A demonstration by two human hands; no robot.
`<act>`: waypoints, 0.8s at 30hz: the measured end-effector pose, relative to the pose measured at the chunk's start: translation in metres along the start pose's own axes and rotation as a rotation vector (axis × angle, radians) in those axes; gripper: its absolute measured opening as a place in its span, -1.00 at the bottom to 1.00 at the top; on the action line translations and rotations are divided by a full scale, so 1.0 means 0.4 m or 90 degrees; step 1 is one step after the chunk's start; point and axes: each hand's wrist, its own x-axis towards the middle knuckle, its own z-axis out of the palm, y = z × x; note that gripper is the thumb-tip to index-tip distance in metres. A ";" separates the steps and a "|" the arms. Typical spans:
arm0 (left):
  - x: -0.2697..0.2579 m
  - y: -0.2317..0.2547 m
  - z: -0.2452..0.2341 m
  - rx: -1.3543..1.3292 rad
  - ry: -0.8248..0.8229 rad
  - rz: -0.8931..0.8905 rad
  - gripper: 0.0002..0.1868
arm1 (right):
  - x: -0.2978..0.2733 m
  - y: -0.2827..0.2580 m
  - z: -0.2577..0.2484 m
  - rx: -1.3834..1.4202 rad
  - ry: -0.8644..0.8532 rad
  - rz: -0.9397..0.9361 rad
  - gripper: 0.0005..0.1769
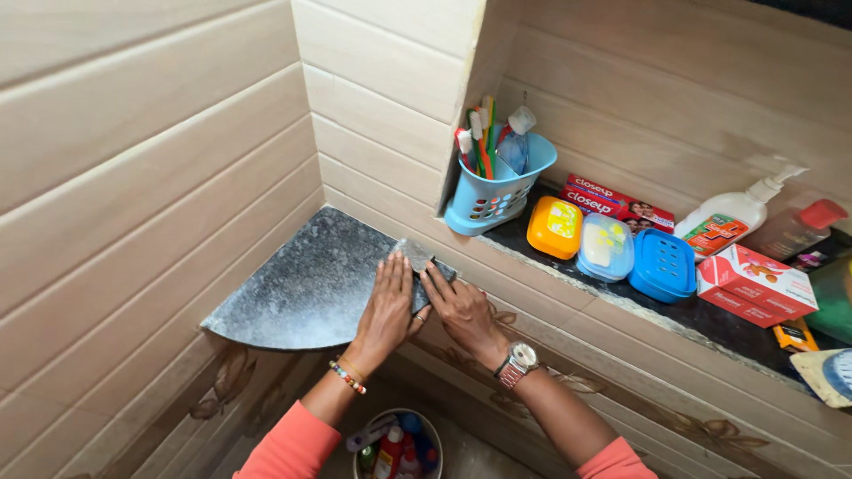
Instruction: The person organizes bathroom supplies on a shelf, moving a red box, an orange soap bar, and cleaning tools including a scrubber and brush. They wipe the shelf and a corner shelf with a cloth, then place a blue toilet cleaner bottle on the upper shelf.
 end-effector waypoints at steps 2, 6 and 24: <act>-0.005 -0.003 0.002 0.005 -0.007 0.001 -0.01 | 0.000 -0.007 0.003 -0.001 -0.009 0.012 -0.36; -0.002 -0.003 -0.009 0.014 0.000 0.011 -0.01 | 0.007 -0.021 -0.014 0.006 -0.003 0.018 -0.37; 0.094 0.235 -0.062 -0.199 0.280 0.175 -0.72 | -0.171 0.101 -0.325 0.064 0.161 0.100 -0.84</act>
